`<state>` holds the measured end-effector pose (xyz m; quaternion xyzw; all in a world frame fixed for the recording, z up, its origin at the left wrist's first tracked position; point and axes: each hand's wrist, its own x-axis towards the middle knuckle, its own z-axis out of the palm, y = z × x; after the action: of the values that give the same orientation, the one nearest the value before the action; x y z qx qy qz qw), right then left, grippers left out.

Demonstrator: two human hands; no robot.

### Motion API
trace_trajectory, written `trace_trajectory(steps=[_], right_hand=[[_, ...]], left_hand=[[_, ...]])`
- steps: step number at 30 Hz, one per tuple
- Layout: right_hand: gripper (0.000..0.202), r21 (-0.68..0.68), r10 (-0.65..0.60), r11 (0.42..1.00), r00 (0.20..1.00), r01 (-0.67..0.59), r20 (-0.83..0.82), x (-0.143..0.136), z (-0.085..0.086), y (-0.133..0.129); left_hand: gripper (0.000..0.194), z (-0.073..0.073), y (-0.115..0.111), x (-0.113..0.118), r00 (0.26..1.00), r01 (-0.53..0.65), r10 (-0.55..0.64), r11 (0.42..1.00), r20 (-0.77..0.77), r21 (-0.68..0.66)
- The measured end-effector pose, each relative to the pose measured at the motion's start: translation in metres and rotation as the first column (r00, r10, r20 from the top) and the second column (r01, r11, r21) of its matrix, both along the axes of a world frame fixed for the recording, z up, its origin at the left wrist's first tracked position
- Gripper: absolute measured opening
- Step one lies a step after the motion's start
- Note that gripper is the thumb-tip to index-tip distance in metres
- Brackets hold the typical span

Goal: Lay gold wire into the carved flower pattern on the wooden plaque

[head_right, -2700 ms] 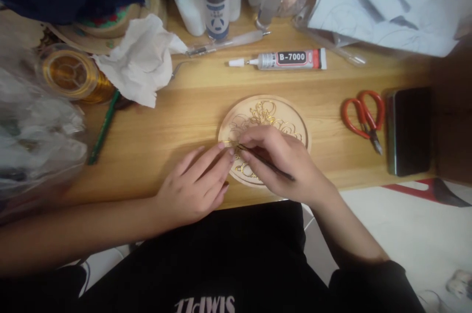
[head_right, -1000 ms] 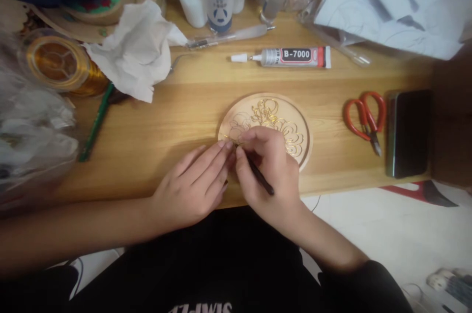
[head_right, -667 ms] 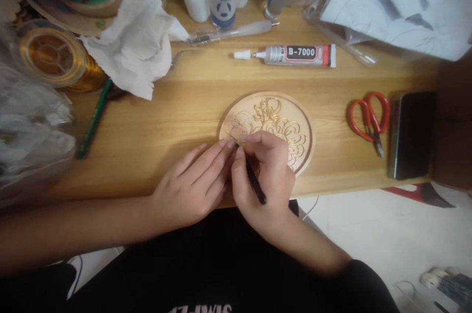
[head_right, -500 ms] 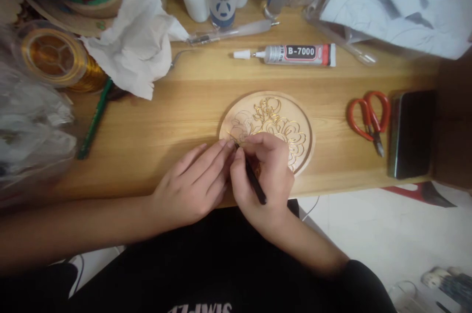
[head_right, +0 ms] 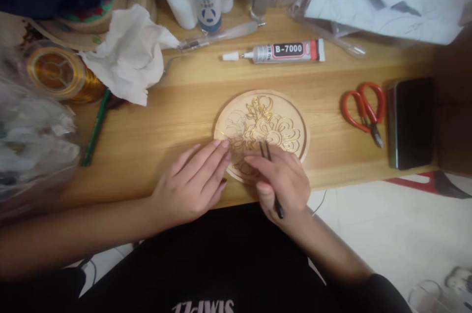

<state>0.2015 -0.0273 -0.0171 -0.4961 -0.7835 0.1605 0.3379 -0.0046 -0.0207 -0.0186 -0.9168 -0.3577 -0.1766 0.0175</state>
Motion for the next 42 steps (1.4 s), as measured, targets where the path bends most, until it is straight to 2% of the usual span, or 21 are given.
trace_trajectory(steps=[3, 6, 11, 20, 23, 25, 29, 33, 37, 42], right_hand=[[0.024, 0.079, 0.128, 0.988, 0.987, -0.136, 0.100, -0.001, 0.004, 0.006], [0.025, 0.110, 0.172, 0.975, 0.971, -0.191, 0.165, -0.004, 0.004, 0.009], [0.029, 0.098, 0.172, 0.975, 0.958, -0.199, 0.227, -0.005, 0.001, 0.009], [0.021, 0.080, 0.147, 0.981, 0.952, -0.174, 0.269, -0.010, 0.004, 0.009], [0.021, 0.033, 0.168, 0.983, 0.963, -0.178, 0.211, -0.008, 0.005, 0.010], [0.023, -0.016, 0.161, 0.987, 0.982, -0.161, 0.101, -0.005, 0.007, 0.010], [0.031, -0.049, 0.040, 0.998, 0.996, -0.045, -0.086, 0.000, 0.011, 0.008], [0.027, -0.091, -0.004, 0.996, 0.994, -0.006, -0.109, -0.001, 0.014, 0.007], [0.037, -0.144, -0.034, 0.989, 0.988, 0.012, -0.152, -0.004, 0.015, 0.007], [0.033, -0.155, -0.039, 0.988, 0.986, 0.014, -0.160, -0.006, 0.016, 0.007]], left_hand=[[0.035, 0.000, 0.001, 0.001, 1.000, -0.016, 0.016, 1.000, 0.027, -0.008], [0.035, 0.000, 0.001, 0.001, 0.998, -0.026, 0.027, 1.000, 0.051, -0.007], [0.036, 0.001, 0.001, 0.001, 0.998, -0.038, 0.038, 0.999, 0.041, -0.008], [0.036, 0.000, 0.000, -0.001, 0.998, -0.037, 0.039, 0.999, 0.055, -0.029], [0.034, 0.001, 0.001, 0.000, 0.998, -0.020, 0.022, 0.999, 0.055, -0.029], [0.030, 0.002, 0.002, 0.000, 0.998, -0.002, 0.004, 1.000, 0.060, -0.030], [0.028, 0.003, 0.003, 0.001, 0.999, 0.017, -0.015, 0.999, 0.049, -0.028], [0.030, 0.003, 0.003, 0.001, 0.999, 0.021, -0.020, 0.999, 0.037, -0.027], [0.032, 0.003, 0.003, 0.001, 0.999, 0.028, -0.026, 0.999, 0.040, -0.046], [0.033, 0.004, 0.003, 0.001, 0.999, 0.026, -0.025, 0.999, 0.026, -0.048]])
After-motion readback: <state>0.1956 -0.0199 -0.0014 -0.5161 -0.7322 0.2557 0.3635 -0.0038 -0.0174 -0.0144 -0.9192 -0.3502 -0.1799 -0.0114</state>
